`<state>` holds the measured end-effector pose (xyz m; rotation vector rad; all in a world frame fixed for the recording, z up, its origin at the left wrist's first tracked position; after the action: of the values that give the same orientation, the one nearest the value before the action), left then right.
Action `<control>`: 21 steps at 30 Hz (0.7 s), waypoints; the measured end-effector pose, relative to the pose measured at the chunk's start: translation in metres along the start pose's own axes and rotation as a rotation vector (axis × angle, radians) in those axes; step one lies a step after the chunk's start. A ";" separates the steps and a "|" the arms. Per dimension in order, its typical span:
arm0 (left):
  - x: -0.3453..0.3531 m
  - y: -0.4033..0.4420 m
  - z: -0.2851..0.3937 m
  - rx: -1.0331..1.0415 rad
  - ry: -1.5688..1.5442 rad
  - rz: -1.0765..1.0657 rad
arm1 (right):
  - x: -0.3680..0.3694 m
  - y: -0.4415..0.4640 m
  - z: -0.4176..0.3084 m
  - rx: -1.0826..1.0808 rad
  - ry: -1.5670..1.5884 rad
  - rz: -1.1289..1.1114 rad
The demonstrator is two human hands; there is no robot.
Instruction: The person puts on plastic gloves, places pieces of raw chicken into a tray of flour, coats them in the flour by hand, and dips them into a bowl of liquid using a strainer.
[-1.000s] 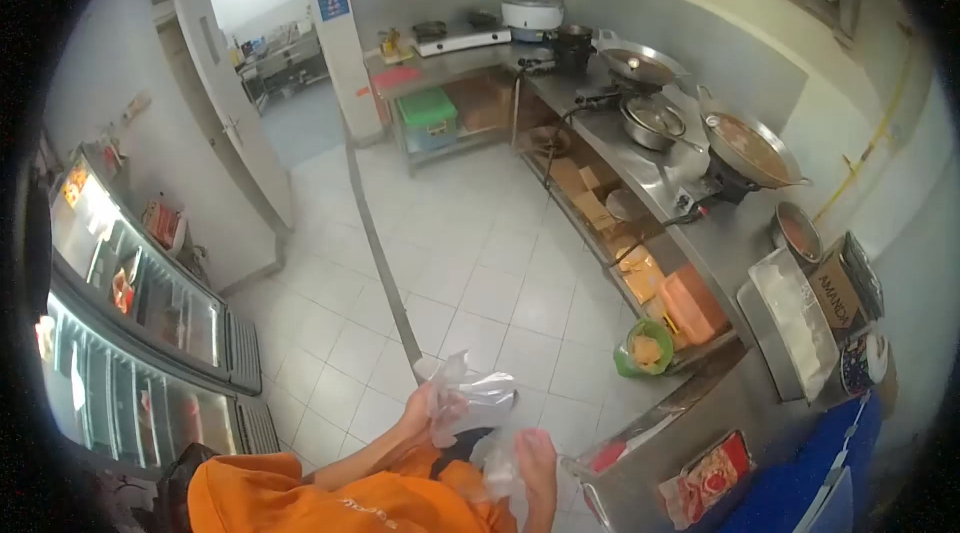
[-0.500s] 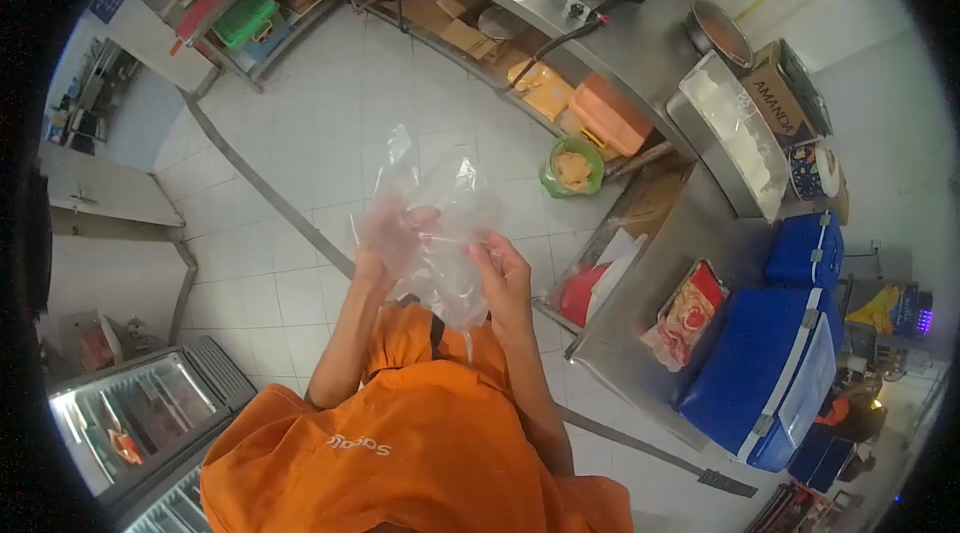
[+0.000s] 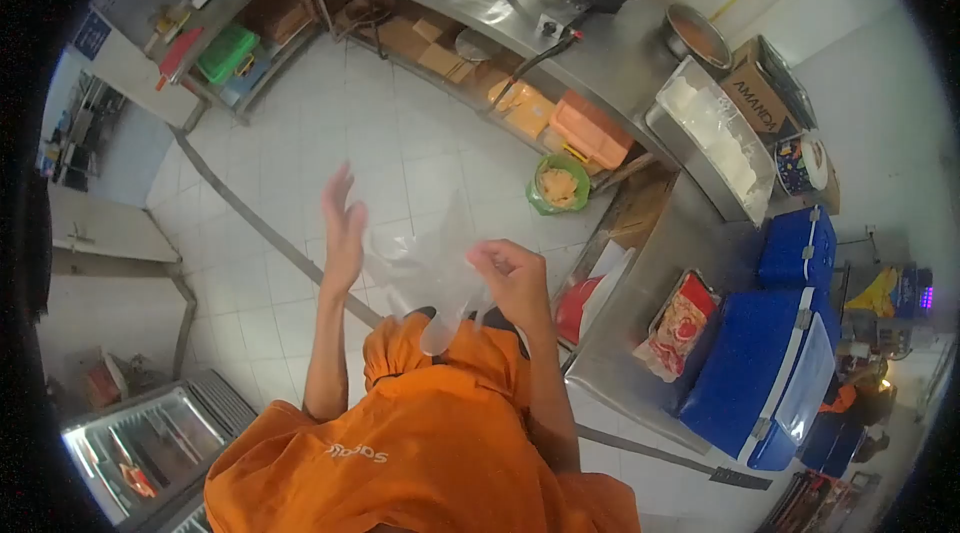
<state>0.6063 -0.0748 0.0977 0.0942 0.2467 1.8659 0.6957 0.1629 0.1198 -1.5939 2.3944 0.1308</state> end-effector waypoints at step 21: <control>0.083 -0.055 -0.010 -0.410 0.008 -0.449 | -0.013 -0.012 0.022 -0.229 -0.090 0.289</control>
<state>0.6307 0.0187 0.0707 -0.2337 -0.1079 1.4353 0.7152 0.1745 0.1026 -1.2832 2.5996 0.5376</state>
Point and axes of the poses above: each hand's wrist, its own y-axis towards the middle knuckle, its own x-axis out of the palm, z = x × y, the point moved 7 cm from there along y, towards the middle knuckle, and after that the axes turned 12 degrees about z, right-handed, at the moved point
